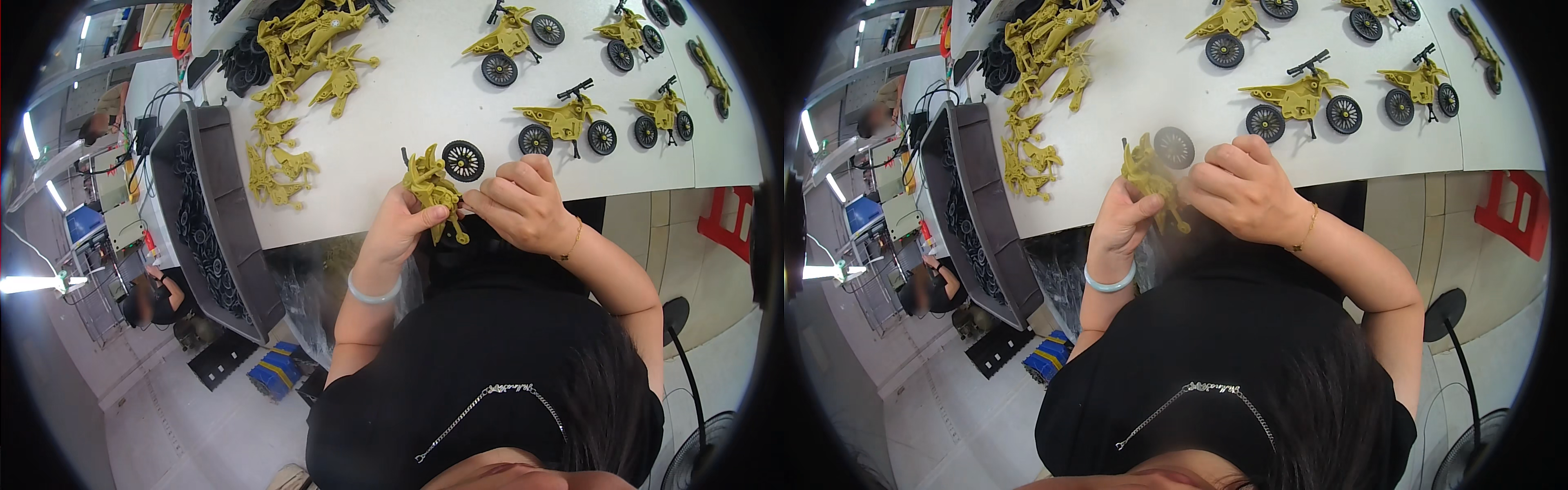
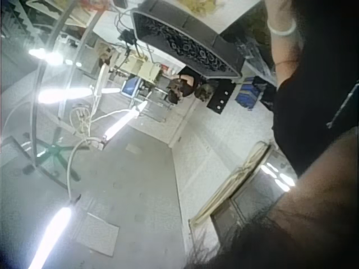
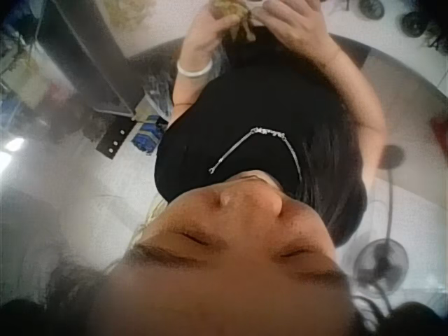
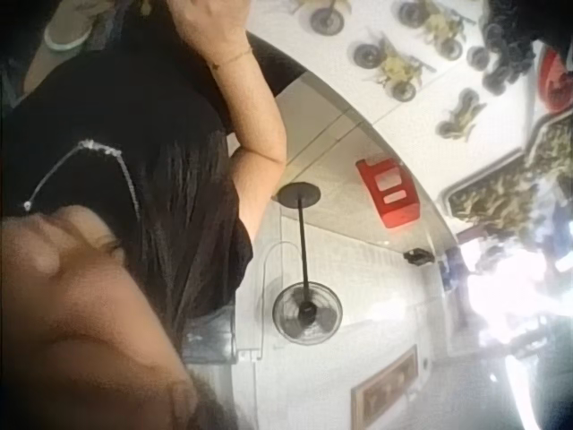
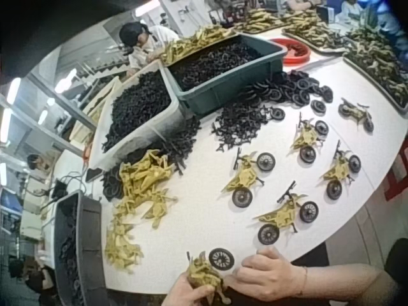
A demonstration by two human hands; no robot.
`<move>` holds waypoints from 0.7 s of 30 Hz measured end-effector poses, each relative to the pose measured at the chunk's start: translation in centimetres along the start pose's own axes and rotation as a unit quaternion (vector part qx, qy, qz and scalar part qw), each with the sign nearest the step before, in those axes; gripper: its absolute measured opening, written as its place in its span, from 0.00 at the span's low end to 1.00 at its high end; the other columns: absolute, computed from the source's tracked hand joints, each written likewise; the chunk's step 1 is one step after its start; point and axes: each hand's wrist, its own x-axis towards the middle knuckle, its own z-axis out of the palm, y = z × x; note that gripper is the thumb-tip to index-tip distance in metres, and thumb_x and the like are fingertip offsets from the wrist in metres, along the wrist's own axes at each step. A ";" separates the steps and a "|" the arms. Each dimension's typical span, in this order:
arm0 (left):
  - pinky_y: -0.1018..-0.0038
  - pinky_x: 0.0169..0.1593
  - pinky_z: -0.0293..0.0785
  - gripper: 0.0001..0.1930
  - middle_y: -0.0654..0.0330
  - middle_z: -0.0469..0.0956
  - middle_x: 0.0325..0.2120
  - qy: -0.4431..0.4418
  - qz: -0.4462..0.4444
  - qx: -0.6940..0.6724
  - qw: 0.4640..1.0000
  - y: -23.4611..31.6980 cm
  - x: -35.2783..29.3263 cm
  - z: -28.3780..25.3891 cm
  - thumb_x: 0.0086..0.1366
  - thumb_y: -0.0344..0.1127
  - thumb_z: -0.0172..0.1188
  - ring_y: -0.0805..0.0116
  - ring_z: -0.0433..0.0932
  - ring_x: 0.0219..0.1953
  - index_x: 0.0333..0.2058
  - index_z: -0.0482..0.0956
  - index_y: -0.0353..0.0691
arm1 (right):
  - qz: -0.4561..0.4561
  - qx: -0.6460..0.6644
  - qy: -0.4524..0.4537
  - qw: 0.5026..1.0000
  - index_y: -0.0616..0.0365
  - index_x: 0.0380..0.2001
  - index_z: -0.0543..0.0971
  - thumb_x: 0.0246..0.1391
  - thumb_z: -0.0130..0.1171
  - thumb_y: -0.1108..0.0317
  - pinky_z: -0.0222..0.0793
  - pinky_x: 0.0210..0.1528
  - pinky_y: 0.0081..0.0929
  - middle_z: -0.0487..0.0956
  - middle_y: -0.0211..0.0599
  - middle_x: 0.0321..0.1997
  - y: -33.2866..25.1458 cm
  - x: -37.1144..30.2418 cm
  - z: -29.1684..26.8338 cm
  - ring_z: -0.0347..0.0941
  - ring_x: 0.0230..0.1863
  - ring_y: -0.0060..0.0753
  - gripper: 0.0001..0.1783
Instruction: Assemble small plastic toy motorcycle parts by attaching wheels to the bodies.
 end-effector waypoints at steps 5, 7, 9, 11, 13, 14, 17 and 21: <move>0.73 0.47 0.74 0.19 0.57 0.78 0.38 0.021 0.005 0.040 0.999 0.2 0.1 0.3 0.57 0.26 0.64 0.70 0.78 0.40 0.46 0.70 0.30 | 0.005 0.015 -0.012 1.000 0.50 0.27 0.76 0.39 0.57 0.65 0.59 0.39 0.27 0.69 0.24 0.30 0.2 -0.1 0.2 0.67 0.36 0.26 0.08; 0.74 0.47 0.74 0.20 0.58 0.78 0.38 0.024 0.006 0.055 0.998 0.1 0.2 0.1 0.56 0.26 0.64 0.71 0.77 0.41 0.47 0.70 0.30 | 0.030 0.019 -0.019 0.999 0.50 0.28 0.76 0.39 0.60 0.65 0.59 0.39 0.27 0.69 0.24 0.30 0.2 -0.3 0.4 0.67 0.35 0.27 0.09; 0.74 0.47 0.74 0.21 0.58 0.78 0.39 0.027 0.008 0.068 0.997 0.1 0.3 0.2 0.56 0.26 0.65 0.72 0.77 0.41 0.47 0.70 0.30 | 0.037 0.029 -0.022 0.999 0.50 0.29 0.76 0.39 0.61 0.65 0.59 0.39 0.27 0.69 0.24 0.30 0.3 -0.4 0.5 0.67 0.34 0.28 0.10; 0.76 0.46 0.74 0.21 0.59 0.77 0.39 0.036 0.004 0.088 0.995 0.4 0.4 0.5 0.55 0.26 0.66 0.74 0.76 0.41 0.47 0.70 0.30 | 0.042 0.040 -0.024 0.998 0.50 0.29 0.77 0.38 0.63 0.66 0.59 0.39 0.27 0.69 0.25 0.30 0.3 -0.3 0.3 0.67 0.34 0.29 0.11; 0.76 0.46 0.73 0.21 0.59 0.77 0.39 0.037 -0.005 0.112 0.993 0.3 0.3 0.3 0.55 0.25 0.66 0.74 0.76 0.40 0.47 0.71 0.30 | 0.070 0.073 0.009 0.995 0.51 0.31 0.77 0.37 0.65 0.68 0.60 0.38 0.28 0.71 0.27 0.30 0.2 0.1 -0.8 0.67 0.33 0.32 0.13; 0.77 0.46 0.73 0.21 0.60 0.77 0.39 0.037 -0.016 0.137 0.990 0.4 0.3 0.3 0.55 0.25 0.66 0.74 0.76 0.40 0.47 0.71 0.30 | 0.068 0.075 0.010 0.995 0.51 0.31 0.77 0.37 0.65 0.68 0.60 0.38 0.28 0.71 0.27 0.30 0.4 0.3 -1.0 0.67 0.33 0.32 0.13; 0.77 0.41 0.73 0.19 0.61 0.78 0.36 0.005 -0.040 0.200 0.979 1.4 0.1 1.3 0.53 0.27 0.67 0.76 0.75 0.37 0.43 0.73 0.30 | 0.176 0.154 0.021 0.972 0.58 0.34 0.77 0.42 0.62 0.70 0.66 0.37 0.33 0.74 0.38 0.32 1.1 2.4 -1.9 0.70 0.34 0.40 0.12; 0.76 0.35 0.71 0.19 0.59 0.79 0.28 -0.040 -0.033 0.318 0.947 0.9 0.6 0.3 0.50 0.30 0.69 0.75 0.74 0.30 0.38 0.75 0.29 | 0.310 0.334 -0.144 0.878 0.61 0.36 0.79 0.50 0.57 0.68 0.70 0.34 0.29 0.78 0.46 0.30 2.0 5.0 -1.0 0.75 0.29 0.40 0.11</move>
